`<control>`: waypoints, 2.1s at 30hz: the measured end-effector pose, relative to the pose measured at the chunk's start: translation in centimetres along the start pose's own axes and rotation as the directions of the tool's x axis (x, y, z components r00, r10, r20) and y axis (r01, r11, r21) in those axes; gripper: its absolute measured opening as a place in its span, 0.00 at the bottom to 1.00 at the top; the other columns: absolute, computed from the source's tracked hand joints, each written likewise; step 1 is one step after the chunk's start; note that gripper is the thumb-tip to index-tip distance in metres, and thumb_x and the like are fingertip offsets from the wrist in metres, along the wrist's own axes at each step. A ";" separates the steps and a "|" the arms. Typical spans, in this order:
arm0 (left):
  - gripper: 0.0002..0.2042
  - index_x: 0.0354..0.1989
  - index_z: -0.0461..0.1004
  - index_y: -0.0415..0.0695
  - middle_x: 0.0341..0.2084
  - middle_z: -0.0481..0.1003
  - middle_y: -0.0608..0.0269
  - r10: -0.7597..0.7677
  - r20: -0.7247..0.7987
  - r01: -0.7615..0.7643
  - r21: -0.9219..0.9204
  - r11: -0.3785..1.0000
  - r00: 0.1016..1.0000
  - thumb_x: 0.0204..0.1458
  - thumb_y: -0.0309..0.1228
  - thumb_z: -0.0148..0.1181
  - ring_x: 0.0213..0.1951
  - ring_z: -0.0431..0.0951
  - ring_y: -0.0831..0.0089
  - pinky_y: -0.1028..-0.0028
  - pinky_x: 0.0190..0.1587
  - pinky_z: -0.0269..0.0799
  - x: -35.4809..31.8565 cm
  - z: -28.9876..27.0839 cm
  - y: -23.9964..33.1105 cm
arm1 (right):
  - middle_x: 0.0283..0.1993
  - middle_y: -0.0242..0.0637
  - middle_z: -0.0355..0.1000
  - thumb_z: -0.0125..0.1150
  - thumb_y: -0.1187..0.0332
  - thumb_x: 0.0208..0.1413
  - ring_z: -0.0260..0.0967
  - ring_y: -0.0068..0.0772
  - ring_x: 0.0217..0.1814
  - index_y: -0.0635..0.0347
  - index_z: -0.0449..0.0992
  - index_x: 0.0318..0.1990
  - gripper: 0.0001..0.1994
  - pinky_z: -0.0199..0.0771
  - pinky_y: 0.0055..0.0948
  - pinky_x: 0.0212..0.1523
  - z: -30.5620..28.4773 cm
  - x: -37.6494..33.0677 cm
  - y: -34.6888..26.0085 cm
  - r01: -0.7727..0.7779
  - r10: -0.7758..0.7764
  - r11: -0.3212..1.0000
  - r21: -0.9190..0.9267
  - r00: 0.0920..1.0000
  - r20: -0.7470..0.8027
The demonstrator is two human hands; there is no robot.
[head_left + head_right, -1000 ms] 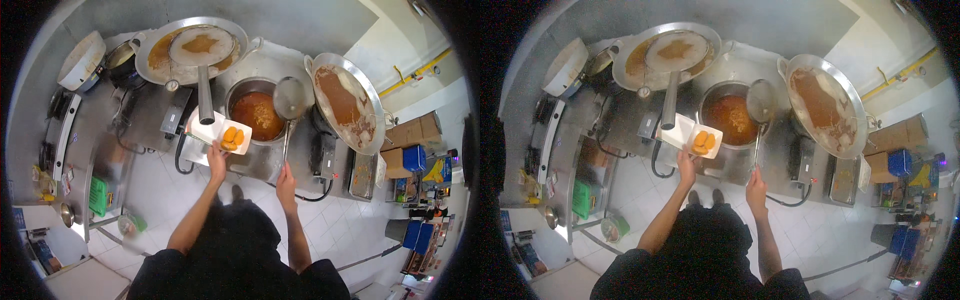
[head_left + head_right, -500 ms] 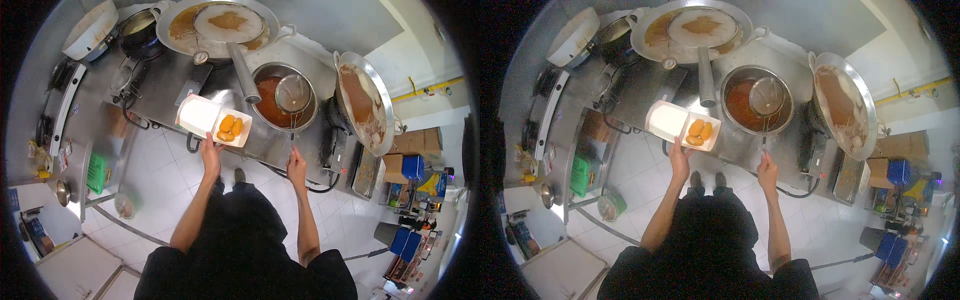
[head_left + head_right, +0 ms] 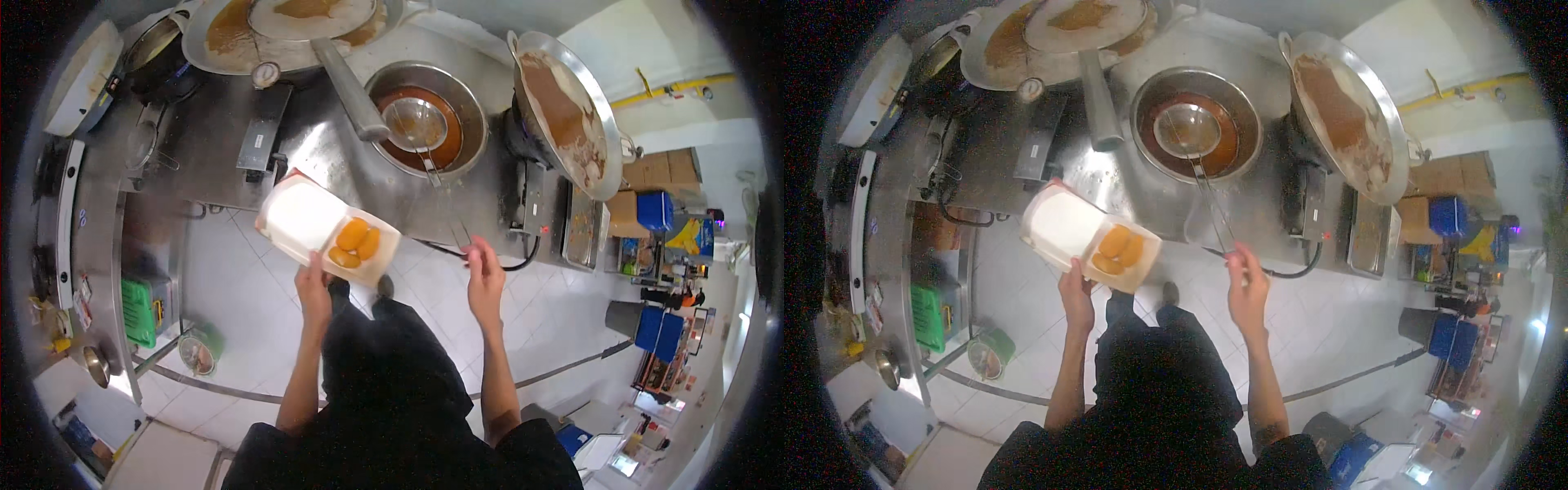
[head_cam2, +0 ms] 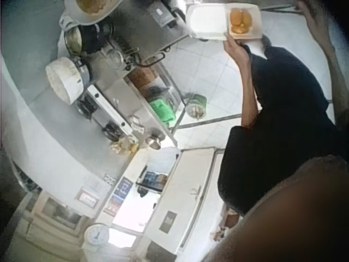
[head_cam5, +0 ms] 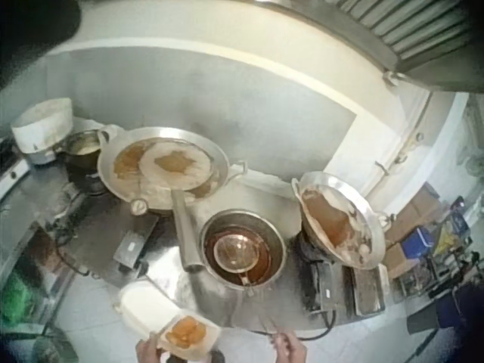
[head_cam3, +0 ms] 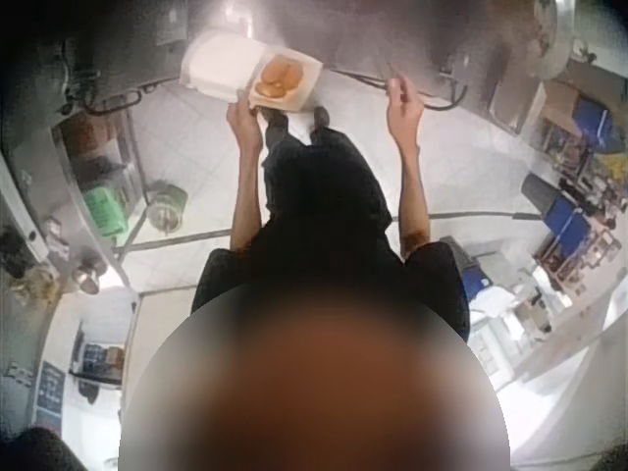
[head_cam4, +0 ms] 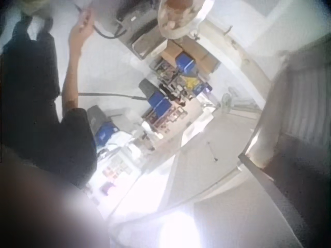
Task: The person prepares food by assembling a cardboard container and scooping nuggets into it. They then boil noodles in a pot using a strainer, transfer them to a bowl, use scissors to cut open sauce packets to mix in, and finally place the seasoned noodles into the container.
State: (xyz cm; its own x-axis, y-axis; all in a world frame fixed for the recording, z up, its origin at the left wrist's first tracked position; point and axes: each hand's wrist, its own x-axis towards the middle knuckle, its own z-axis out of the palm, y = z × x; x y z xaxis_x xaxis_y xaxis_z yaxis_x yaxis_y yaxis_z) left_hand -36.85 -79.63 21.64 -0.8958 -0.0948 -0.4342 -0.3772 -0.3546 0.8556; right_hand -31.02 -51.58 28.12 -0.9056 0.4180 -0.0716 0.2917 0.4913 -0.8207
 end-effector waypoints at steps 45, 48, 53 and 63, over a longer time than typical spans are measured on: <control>0.34 0.45 0.79 0.36 0.63 0.65 0.49 -0.409 0.668 -0.116 0.438 0.891 -0.621 0.64 0.58 0.37 0.63 0.65 0.57 0.61 0.64 0.60 -81.9 76.6 -59.4 | 0.47 0.34 0.75 0.45 0.55 0.69 0.69 0.22 0.49 0.67 0.74 0.52 0.21 0.69 0.23 0.50 -76.6 -56.1 55.5 0.109 0.830 0.531 0.840 0.132 -0.542; 0.24 0.56 0.71 0.38 0.63 0.63 0.52 -0.559 0.543 -0.424 0.365 0.829 -0.627 0.64 0.47 0.48 0.62 0.65 0.64 0.66 0.62 0.63 -88.2 82.1 -64.0 | 0.46 0.38 0.76 0.47 0.57 0.68 0.71 0.26 0.49 0.67 0.74 0.52 0.20 0.70 0.27 0.50 -83.8 -58.4 61.7 -0.036 0.799 0.592 0.805 0.155 -0.581; 0.31 0.67 0.56 0.43 0.61 0.64 0.57 -0.742 0.104 -0.297 0.873 0.387 -0.662 0.60 0.45 0.57 0.60 0.67 0.70 0.67 0.59 0.68 -93.3 91.8 -78.2 | 0.47 0.50 0.77 0.44 0.58 0.67 0.74 0.42 0.53 0.67 0.71 0.55 0.21 0.70 0.35 0.55 -99.7 -59.6 72.5 -0.340 0.739 0.674 0.656 0.301 -0.603; 0.33 0.64 0.60 0.41 0.58 0.67 0.55 -0.648 0.465 0.091 0.847 0.523 -0.603 0.61 0.56 0.47 0.57 0.71 0.64 0.61 0.59 0.69 -114.0 114.8 -92.7 | 0.58 0.40 0.69 0.46 0.51 0.68 0.66 0.33 0.55 0.56 0.66 0.63 0.24 0.70 0.31 0.51 -129.9 -64.2 95.7 -0.194 0.757 0.590 0.784 0.473 -0.452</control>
State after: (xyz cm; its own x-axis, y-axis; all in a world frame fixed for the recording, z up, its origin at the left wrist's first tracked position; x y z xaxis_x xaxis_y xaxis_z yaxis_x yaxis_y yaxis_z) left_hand 73.20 70.81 24.20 0.6756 0.7193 -0.1616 -0.4776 0.5941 0.6472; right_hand 95.00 67.81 27.83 -0.0684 0.9145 -0.3987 0.1067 -0.3906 -0.9144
